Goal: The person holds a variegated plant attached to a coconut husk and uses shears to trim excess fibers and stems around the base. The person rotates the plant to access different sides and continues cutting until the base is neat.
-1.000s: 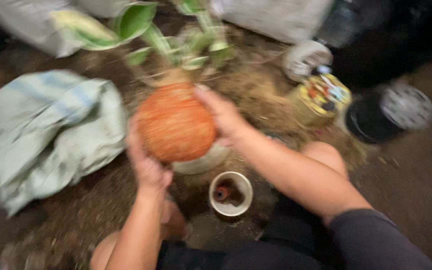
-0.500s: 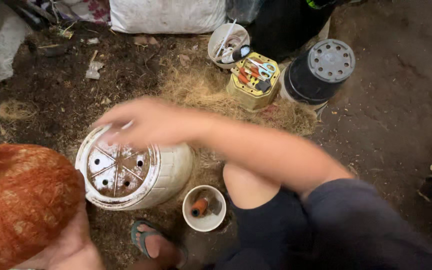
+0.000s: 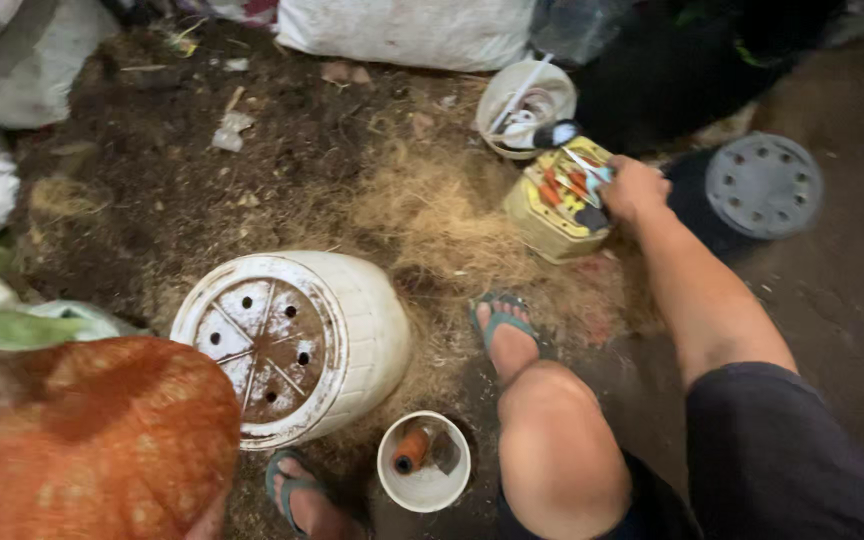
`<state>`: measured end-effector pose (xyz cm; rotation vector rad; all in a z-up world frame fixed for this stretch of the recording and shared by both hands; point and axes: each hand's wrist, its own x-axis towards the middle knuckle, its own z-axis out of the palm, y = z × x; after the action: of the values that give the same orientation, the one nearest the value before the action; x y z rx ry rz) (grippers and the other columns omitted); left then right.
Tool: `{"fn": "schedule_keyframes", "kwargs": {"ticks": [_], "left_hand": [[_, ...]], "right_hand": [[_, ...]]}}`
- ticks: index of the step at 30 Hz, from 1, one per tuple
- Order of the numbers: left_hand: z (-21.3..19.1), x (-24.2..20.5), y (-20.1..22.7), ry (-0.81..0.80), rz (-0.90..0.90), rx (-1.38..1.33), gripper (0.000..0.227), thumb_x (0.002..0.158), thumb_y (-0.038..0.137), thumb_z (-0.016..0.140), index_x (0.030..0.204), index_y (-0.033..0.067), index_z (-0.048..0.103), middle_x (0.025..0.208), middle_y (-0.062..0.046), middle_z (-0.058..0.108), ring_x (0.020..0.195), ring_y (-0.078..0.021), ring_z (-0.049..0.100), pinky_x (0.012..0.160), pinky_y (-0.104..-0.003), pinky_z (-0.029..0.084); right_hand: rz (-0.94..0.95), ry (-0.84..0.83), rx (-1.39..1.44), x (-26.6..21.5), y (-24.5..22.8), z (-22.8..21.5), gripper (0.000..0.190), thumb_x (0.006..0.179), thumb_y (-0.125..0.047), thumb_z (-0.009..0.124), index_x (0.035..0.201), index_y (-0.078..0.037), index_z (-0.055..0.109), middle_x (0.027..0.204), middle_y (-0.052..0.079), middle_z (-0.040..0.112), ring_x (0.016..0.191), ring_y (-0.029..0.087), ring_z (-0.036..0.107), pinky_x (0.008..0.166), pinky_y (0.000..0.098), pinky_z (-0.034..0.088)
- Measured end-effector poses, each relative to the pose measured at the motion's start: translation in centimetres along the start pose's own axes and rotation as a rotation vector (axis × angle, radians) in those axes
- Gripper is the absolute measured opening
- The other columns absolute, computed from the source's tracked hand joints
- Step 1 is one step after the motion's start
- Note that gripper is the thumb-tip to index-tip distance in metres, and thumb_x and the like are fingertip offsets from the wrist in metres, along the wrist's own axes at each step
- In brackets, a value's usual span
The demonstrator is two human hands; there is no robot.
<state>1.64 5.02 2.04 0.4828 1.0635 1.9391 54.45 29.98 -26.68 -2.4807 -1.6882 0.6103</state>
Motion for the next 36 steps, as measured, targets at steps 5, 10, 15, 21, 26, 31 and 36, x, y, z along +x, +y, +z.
{"fn": "schedule_keyframes", "kwargs": {"ticks": [5, 10, 15, 21, 26, 31, 36], "left_hand": [[0.1, -0.9, -1.0, 0.066, -0.053, 0.000, 0.087, 0.081, 0.076, 0.055, 0.150, 0.0233, 0.046, 0.153, -0.008, 0.051, 0.139, -0.0335, 0.053, 0.109, -0.061, 0.047], [-0.8, -3.1, 0.3, 0.130, -0.102, -0.057, 0.084, 0.080, 0.074, 0.057, 0.148, 0.0240, 0.048, 0.150, -0.007, 0.053, 0.135, -0.0332, 0.055, 0.106, -0.062, 0.050], [-1.2, -3.3, -0.1, 0.138, -0.231, -0.135, 0.086, 0.077, 0.076, 0.056, 0.145, 0.0224, 0.050, 0.148, -0.007, 0.055, 0.133, -0.0314, 0.056, 0.105, -0.061, 0.051], [-1.0, -3.0, -1.6, -0.117, -0.321, -0.416, 0.086, 0.083, 0.072, 0.059, 0.145, 0.0125, 0.052, 0.143, -0.010, 0.060, 0.130, -0.0313, 0.059, 0.110, -0.051, 0.048], [-0.7, -3.7, 0.5, -0.167, -0.304, -0.277, 0.077, 0.086, 0.061, 0.060, 0.144, 0.0114, 0.051, 0.139, -0.010, 0.062, 0.126, -0.0289, 0.061, 0.107, -0.051, 0.049], [-2.9, -5.2, 6.0, -0.310, -0.032, 0.058, 0.072, 0.093, 0.050, 0.065, 0.148, 0.0072, 0.047, 0.141, -0.011, 0.058, 0.129, -0.0241, 0.056, 0.111, -0.044, 0.045], [-7.6, -9.6, 10.7, -0.083, -0.131, 0.576, 0.072, 0.089, 0.047, 0.066, 0.146, 0.0053, 0.049, 0.135, -0.015, 0.061, 0.124, -0.0244, 0.058, 0.104, -0.041, 0.048]], "right_hand": [[0.082, -0.188, -0.221, 2.7, -1.4, -0.6, 0.050, 0.087, -0.040, 0.072, 0.132, -0.018, 0.071, 0.138, 0.021, 0.063, 0.130, 0.044, 0.056, 0.109, 0.0719, 0.031], [-0.230, -0.186, -0.464, 1.8, 0.6, -5.9, 0.037, 0.085, -0.022, 0.072, 0.120, -0.015, 0.079, 0.121, 0.019, 0.075, 0.110, 0.041, 0.073, 0.088, 0.0537, 0.059], [-0.511, -0.057, 0.494, -10.5, -2.7, -11.9, 0.044, 0.093, -0.010, 0.069, 0.137, -0.006, 0.065, 0.091, 0.010, 0.072, 0.087, 0.015, 0.065, 0.077, 0.0336, 0.053], [-1.425, 0.037, 0.459, -32.7, -16.5, -12.7, 0.080, 0.073, -0.030, 0.086, 0.139, -0.004, 0.049, 0.135, 0.021, 0.061, 0.124, 0.033, 0.060, 0.104, 0.0428, 0.048], [-1.036, -0.179, 0.967, -40.5, -25.2, -12.2, 0.071, 0.091, -0.014, 0.074, 0.149, -0.005, 0.035, 0.141, 0.016, 0.055, 0.124, 0.023, 0.060, 0.100, 0.0366, 0.052], [-0.893, -0.334, 1.415, -44.3, -26.8, -7.4, 0.061, 0.097, -0.007, 0.068, 0.147, -0.008, 0.034, 0.133, 0.008, 0.053, 0.119, 0.017, 0.055, 0.096, 0.0330, 0.052], [-0.805, -0.479, 1.457, -50.6, -25.0, -2.8, 0.062, 0.097, -0.007, 0.066, 0.151, -0.007, 0.037, 0.138, 0.009, 0.054, 0.123, 0.017, 0.054, 0.099, 0.0308, 0.051]]}}
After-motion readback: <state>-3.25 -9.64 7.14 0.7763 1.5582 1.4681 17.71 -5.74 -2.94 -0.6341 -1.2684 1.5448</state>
